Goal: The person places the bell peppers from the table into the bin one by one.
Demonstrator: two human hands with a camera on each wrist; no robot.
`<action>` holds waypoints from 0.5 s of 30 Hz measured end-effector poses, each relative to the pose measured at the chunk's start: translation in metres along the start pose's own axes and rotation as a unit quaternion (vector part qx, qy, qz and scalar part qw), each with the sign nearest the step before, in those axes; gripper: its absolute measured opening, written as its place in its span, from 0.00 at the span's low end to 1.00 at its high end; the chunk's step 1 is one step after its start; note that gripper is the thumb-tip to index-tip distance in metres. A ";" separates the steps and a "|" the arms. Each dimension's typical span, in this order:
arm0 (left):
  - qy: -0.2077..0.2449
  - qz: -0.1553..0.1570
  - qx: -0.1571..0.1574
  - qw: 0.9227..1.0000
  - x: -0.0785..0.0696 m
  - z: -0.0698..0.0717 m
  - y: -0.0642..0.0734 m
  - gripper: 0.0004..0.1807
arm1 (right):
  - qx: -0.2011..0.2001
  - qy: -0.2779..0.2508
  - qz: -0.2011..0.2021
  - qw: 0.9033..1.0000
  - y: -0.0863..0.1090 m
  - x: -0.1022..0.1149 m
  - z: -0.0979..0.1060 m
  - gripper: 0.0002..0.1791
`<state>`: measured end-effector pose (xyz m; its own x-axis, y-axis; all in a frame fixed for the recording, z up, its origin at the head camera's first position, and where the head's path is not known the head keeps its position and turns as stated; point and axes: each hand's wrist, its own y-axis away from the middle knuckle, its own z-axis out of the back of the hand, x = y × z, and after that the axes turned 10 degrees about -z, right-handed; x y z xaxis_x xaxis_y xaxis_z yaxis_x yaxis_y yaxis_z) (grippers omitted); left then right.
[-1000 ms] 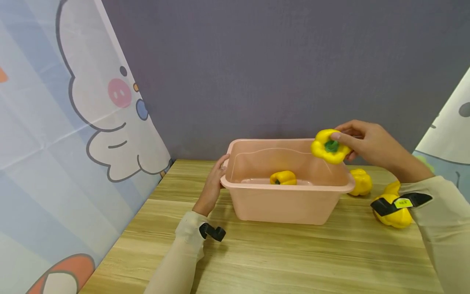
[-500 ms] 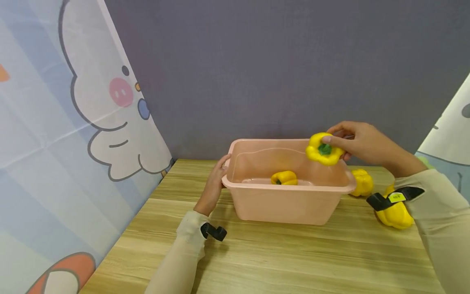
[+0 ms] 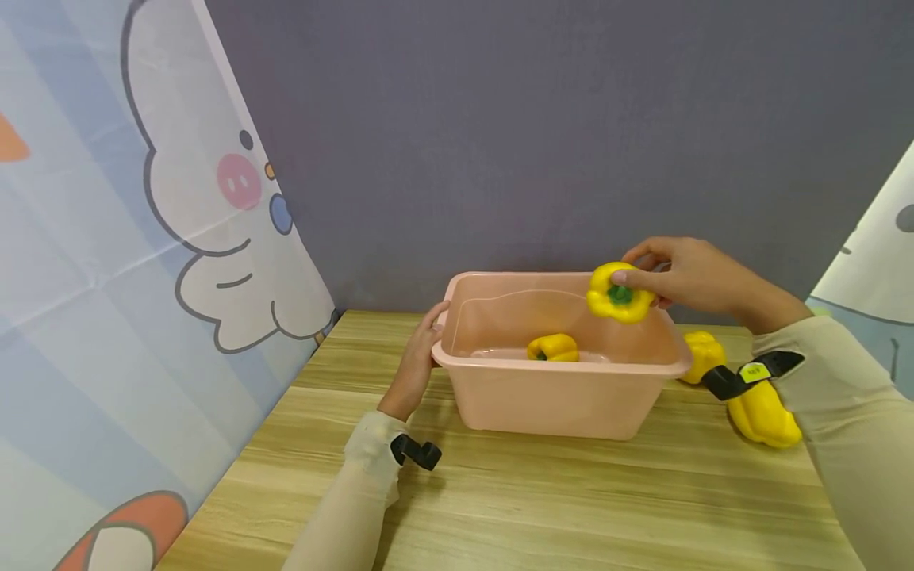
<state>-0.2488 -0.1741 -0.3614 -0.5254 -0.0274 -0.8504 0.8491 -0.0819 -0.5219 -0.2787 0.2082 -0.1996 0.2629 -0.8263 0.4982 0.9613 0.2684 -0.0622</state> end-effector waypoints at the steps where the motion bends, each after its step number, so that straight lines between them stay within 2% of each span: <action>1: -0.001 0.000 0.000 1.000 0.000 0.000 0.000 0.30 | 0.001 0.004 0.000 1.000 -0.001 0.000 0.000 0.35; 8: -0.002 -0.006 0.008 1.000 0.000 0.003 0.003 0.29 | 0.007 0.028 0.003 1.000 -0.004 0.002 -0.005 0.38; 15: 0.005 -0.005 0.014 1.000 -0.001 0.005 0.004 0.28 | 0.018 0.029 -0.003 0.999 -0.005 0.002 -0.005 0.40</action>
<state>-0.2449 -0.1791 -0.3624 -0.5338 -0.0165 -0.8454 0.8414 -0.1094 -0.5292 -0.2827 0.2022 -0.2028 0.2626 -0.8549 0.4473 0.9595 0.2805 -0.0271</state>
